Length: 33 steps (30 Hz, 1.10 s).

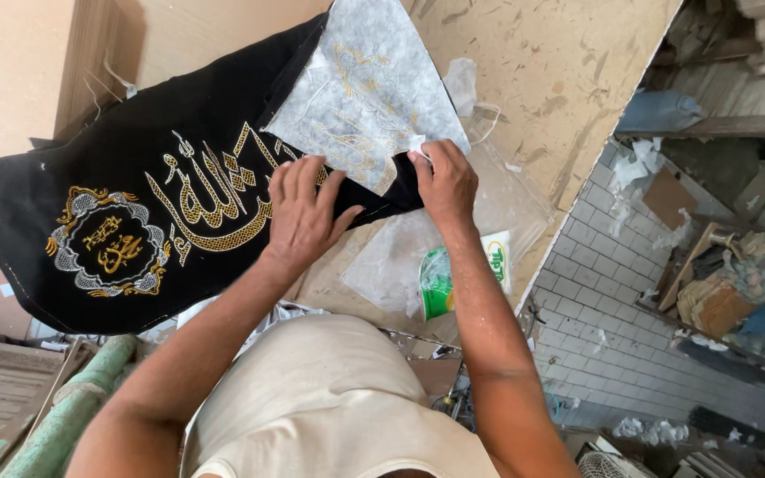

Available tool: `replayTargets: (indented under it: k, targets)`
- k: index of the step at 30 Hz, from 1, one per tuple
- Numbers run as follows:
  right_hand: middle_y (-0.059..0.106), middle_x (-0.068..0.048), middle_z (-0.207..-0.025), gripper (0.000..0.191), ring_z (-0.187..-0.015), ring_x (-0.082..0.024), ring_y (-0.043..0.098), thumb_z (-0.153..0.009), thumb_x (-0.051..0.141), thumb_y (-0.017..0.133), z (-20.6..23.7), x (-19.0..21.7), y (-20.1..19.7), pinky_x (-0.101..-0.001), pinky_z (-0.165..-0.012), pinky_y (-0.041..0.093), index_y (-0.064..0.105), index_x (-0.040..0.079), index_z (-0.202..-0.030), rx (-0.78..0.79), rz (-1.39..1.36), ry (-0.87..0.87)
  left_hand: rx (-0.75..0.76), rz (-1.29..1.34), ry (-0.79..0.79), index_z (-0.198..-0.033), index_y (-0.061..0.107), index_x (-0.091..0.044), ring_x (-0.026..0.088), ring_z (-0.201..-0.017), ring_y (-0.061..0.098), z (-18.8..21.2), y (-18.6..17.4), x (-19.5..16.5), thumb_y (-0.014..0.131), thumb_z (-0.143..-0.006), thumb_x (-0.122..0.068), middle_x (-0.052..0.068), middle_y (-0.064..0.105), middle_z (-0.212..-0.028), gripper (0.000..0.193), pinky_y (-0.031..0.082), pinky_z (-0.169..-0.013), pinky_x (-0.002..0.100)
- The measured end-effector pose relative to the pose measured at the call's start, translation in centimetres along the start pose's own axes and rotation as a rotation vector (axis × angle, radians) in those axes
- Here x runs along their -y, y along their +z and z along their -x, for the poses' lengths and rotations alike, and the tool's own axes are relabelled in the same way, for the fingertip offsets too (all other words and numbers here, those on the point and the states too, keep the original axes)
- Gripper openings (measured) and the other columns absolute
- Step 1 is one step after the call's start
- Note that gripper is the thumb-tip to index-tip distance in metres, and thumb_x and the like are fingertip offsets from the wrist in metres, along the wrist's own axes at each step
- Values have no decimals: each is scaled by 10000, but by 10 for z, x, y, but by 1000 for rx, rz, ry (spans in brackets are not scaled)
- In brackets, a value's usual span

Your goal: The person prepares a cardboard sheet by applying glue and then places a black embroidered pillow onto it, pressing it down to adhere. They handle multiple pillow pieces and cardboard sheets during the process.

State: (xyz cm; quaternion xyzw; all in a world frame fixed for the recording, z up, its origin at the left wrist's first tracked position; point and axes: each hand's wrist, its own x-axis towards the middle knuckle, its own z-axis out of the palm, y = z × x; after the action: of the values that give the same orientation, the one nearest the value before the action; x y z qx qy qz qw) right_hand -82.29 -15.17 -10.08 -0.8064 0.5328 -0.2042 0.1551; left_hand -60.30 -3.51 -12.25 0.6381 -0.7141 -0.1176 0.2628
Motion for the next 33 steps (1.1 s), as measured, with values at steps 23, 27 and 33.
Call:
replayTargets:
  k: [23,27,33]
  targets:
    - [679,-40,-949,219,-912,-252,627,-844,171,826,34,68,29,-428,-770,456,664,81,-962,-30,82,-206,380,-119,191,-1093,730,-151,214,-1392,523,-16,-79,77,670,-887,-427,23,641,-1377,349,331,-1257,460]
    - [654,-36,-911,150,-881,-253,618,-860,128,792,45,54,49,-422,-737,466,678,110,-956,-58,114,-214,258,-131,-4,-1504,503,-9,351,-1519,303,-20,-31,55,511,-950,-751,241,397,-1583,926,188,-1246,511]
    - [663,-102,-898,172,-855,-312,667,-929,-45,600,21,-62,42,-429,-755,532,687,97,-974,-142,142,-60,441,-401,-30,-1616,235,0,280,-1580,76,-18,-4,55,303,-867,-902,192,162,-1690,1175,22,-1271,456]
